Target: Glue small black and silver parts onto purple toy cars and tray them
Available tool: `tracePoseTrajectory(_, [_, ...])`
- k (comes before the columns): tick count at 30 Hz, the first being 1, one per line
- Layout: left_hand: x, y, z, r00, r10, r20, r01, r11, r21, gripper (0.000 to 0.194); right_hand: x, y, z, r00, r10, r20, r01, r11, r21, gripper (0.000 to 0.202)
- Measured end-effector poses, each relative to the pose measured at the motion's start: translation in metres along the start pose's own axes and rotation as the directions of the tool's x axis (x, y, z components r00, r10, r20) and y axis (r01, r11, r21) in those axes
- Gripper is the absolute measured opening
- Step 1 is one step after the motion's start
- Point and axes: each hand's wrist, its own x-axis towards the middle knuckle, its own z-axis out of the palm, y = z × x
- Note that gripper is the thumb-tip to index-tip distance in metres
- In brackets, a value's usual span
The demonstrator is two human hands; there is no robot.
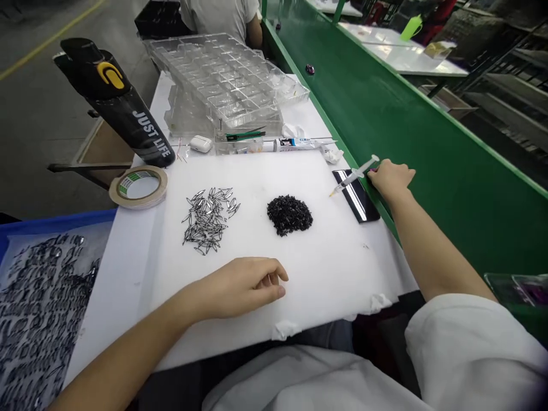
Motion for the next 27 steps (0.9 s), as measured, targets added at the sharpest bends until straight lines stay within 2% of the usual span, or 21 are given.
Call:
tracePoseTrajectory(3, [-0.012,0.008,0.006,0.998,0.049,0.026,-0.053,0.981,0.189,0.031,-0.024,0.01,-0.019,0.996,0.084,0.005,-0.084,0.99,0.117,0.044])
tracePoseTrajectory(6, [-0.013,0.008,0.015,0.993,0.034,-0.113,-0.004,0.967,0.255,0.027,-0.063,0.023,-0.046,0.985,0.113,-0.129,-0.072,0.955,0.289,0.06])
tracePoseTrajectory(9, [-0.007,-0.001,0.024,0.94,-0.022,-0.341,0.089,0.979,0.184,0.022,-0.124,0.031,-0.068,0.968,-0.001,-0.251,0.129,0.858,0.496,0.051])
tracePoseTrajectory(10, [-0.005,-0.005,0.026,0.916,-0.025,-0.4,0.094,0.983,0.154,0.022,-0.148,0.031,-0.072,0.963,-0.099,-0.25,0.233,0.77,0.594,0.042])
tracePoseTrajectory(12, [-0.003,-0.012,0.029,0.875,-0.001,-0.483,0.066,0.991,0.116,0.021,-0.196,0.025,-0.072,0.943,-0.232,-0.238,0.332,0.607,0.722,0.032])
tracePoseTrajectory(14, [-0.003,-0.017,0.03,0.845,0.031,-0.534,0.028,0.994,0.102,0.021,-0.236,0.012,-0.065,0.894,-0.433,-0.113,0.341,0.496,0.799,0.025])
tracePoseTrajectory(15, [-0.004,-0.019,0.03,0.832,0.042,-0.554,0.018,0.995,0.102,0.022,-0.252,0.005,-0.06,0.833,-0.553,-0.013,0.321,0.465,0.825,0.025])
tracePoseTrajectory(17, [-0.004,-0.02,0.03,0.808,0.064,-0.586,0.012,0.992,0.124,0.024,-0.275,-0.01,-0.051,0.701,-0.694,0.164,0.304,0.498,0.812,0.028])
tracePoseTrajectory(18, [-0.004,-0.021,0.031,0.804,0.083,-0.588,0.001,0.99,0.141,0.024,-0.282,-0.016,-0.048,0.666,-0.711,0.226,0.325,0.549,0.77,0.031])
tracePoseTrajectory(19, [-0.004,-0.021,0.032,0.806,0.111,-0.581,-0.018,0.986,0.163,0.024,-0.286,-0.02,-0.046,0.659,-0.703,0.267,0.361,0.607,0.708,0.034])
tracePoseTrajectory(21, [-0.003,-0.021,0.035,0.816,0.181,-0.548,-0.065,0.972,0.225,0.022,-0.283,-0.023,-0.047,0.666,-0.681,0.305,0.416,0.679,0.605,0.038])
tracePoseTrajectory(22, [-0.003,-0.021,0.037,0.825,0.215,-0.523,-0.084,0.961,0.262,0.023,-0.277,-0.021,-0.048,0.689,-0.667,0.283,0.422,0.687,0.592,0.038])
tracePoseTrajectory(23, [-0.002,-0.022,0.039,0.835,0.242,-0.495,-0.094,0.948,0.304,0.028,-0.267,-0.019,-0.051,0.741,-0.64,0.203,0.42,0.677,0.604,0.036])
tracePoseTrajectory(25, [-0.001,-0.022,0.043,0.851,0.272,-0.45,-0.088,0.917,0.39,0.037,-0.24,-0.014,-0.055,0.872,-0.475,-0.121,0.428,0.618,0.66,0.025])
tracePoseTrajectory(26, [-0.001,-0.023,0.044,0.857,0.28,-0.433,-0.082,0.903,0.421,0.038,-0.222,-0.012,-0.056,0.899,-0.337,-0.281,0.432,0.57,0.699,0.024])
tracePoseTrajectory(27, [-0.001,-0.023,0.045,0.861,0.286,-0.421,-0.081,0.894,0.441,0.038,-0.204,-0.011,-0.055,0.906,-0.227,-0.357,0.423,0.515,0.746,0.032])
